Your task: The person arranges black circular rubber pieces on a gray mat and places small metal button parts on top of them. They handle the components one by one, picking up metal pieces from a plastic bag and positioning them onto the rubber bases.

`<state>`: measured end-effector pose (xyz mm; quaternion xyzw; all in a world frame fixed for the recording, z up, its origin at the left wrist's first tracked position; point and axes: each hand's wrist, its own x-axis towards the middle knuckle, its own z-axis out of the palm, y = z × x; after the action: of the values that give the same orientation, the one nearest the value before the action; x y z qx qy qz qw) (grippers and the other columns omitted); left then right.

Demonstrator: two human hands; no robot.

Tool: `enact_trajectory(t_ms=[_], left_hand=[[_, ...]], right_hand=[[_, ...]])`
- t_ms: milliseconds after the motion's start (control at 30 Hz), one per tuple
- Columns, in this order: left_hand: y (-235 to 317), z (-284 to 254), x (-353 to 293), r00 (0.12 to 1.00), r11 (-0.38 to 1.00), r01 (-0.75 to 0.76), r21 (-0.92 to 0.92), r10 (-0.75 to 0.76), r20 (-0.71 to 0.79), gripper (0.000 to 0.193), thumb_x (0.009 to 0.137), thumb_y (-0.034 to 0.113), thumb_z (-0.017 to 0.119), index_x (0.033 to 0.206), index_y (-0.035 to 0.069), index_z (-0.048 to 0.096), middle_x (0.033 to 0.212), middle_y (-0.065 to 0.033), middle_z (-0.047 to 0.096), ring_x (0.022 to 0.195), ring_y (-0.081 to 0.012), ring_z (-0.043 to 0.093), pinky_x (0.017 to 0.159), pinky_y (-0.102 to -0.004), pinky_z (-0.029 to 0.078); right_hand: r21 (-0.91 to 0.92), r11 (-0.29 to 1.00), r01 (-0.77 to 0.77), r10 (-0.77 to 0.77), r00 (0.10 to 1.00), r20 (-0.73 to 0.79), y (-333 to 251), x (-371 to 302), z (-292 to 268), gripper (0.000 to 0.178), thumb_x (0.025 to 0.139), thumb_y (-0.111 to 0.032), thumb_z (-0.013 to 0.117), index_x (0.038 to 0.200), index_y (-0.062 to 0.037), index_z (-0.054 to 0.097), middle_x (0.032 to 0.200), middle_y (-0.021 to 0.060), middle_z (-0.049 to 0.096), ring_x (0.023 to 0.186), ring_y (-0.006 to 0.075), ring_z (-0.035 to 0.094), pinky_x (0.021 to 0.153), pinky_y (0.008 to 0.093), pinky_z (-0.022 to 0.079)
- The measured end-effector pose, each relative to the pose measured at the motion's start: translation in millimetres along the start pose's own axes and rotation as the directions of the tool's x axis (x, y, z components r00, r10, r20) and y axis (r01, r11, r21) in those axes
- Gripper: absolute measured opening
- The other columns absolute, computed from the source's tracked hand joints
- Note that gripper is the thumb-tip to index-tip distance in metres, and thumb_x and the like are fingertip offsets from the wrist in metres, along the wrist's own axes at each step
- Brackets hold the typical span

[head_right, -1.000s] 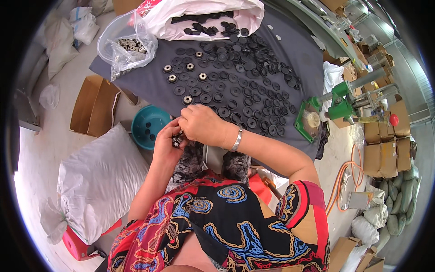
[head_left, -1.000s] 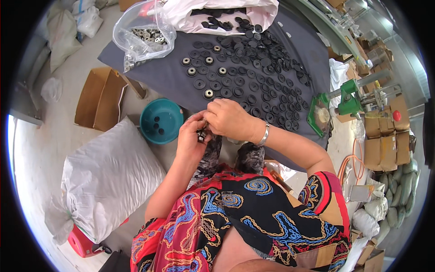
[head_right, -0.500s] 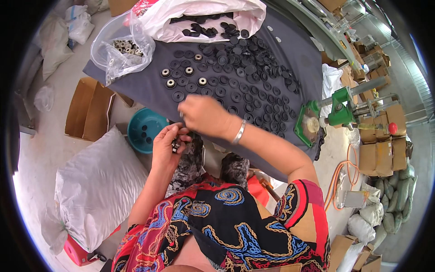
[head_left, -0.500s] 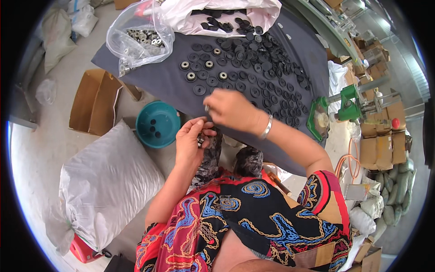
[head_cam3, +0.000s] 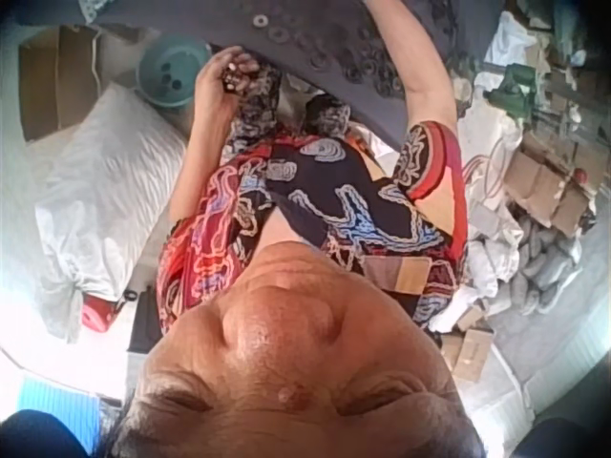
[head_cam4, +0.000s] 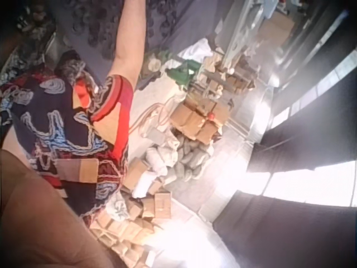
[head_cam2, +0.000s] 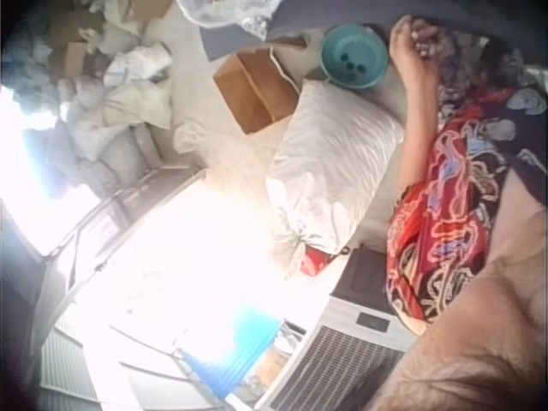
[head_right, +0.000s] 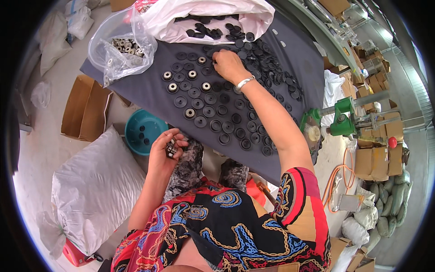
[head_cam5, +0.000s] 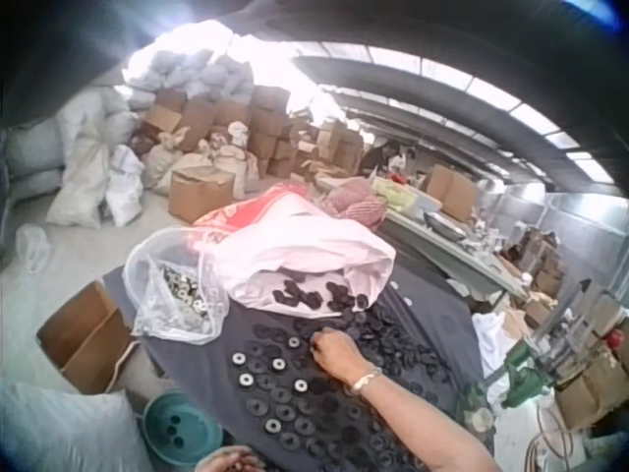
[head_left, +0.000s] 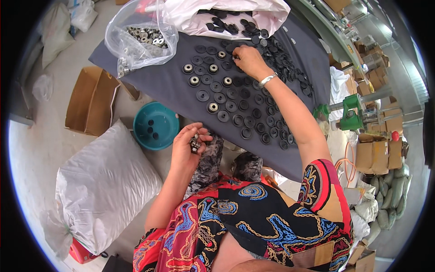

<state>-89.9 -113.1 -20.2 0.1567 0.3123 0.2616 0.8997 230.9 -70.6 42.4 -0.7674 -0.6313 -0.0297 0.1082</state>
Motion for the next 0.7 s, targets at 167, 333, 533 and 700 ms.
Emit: enact_trajectory(t_ms=[167,333,533,700], left_hand=[[-1,-3,2,1.000,1.000,0.009,-0.001,-0.009,0.011,0.022,0.093,0.012,0.050,0.109,-0.002,0.054,0.092,-0.0143,0.062,0.076,-0.0242,0.066,0.045,-0.0240,0.035],[-2,-2,2,1.000,1.000,0.014,0.011,-0.014,0.010,0.021,0.093,0.011,0.049,0.109,-0.002,0.054,0.092,-0.0142,0.062,0.075,-0.0237,0.066,0.045,-0.0243,0.035],[-3,-2,4,1.000,1.000,0.007,0.027,-0.008,0.016,0.021,0.093,0.011,0.049,0.109,-0.002,0.054,0.092,-0.0139,0.062,0.075,-0.0235,0.066,0.045,-0.0250,0.034],[-5,-5,0,1.000,0.999,-0.004,0.033,0.004,0.008,0.025,0.094,0.014,0.050,0.112,-0.002,0.053,0.093,-0.0137,0.062,0.075,-0.0242,0.066,0.045,-0.0256,0.035]], right_hand=[[-0.065,0.997,0.049,-0.046,0.998,0.051,-2,0,0,0.015,0.078,-0.012,0.065,0.089,-0.0017,0.068,0.090,0.0197,0.065,0.089,0.0365,0.063,0.081,0.0450,0.050],[-0.103,0.991,0.079,-0.073,0.995,0.065,-1,1,1,0.015,0.077,-0.011,0.067,0.088,-0.0023,0.069,0.085,0.0195,0.066,0.088,0.0357,0.064,0.079,0.0449,0.050],[0.000,0.999,0.036,-0.036,0.998,0.060,3,8,4,0.017,0.077,-0.012,0.068,0.090,-0.0017,0.069,0.087,0.0196,0.067,0.087,0.0363,0.064,0.079,0.0442,0.050],[-0.003,0.998,0.056,-0.056,0.997,0.054,14,11,5,0.018,0.076,-0.013,0.068,0.089,-0.0013,0.069,0.088,0.0188,0.068,0.087,0.0355,0.065,0.079,0.0437,0.051]])
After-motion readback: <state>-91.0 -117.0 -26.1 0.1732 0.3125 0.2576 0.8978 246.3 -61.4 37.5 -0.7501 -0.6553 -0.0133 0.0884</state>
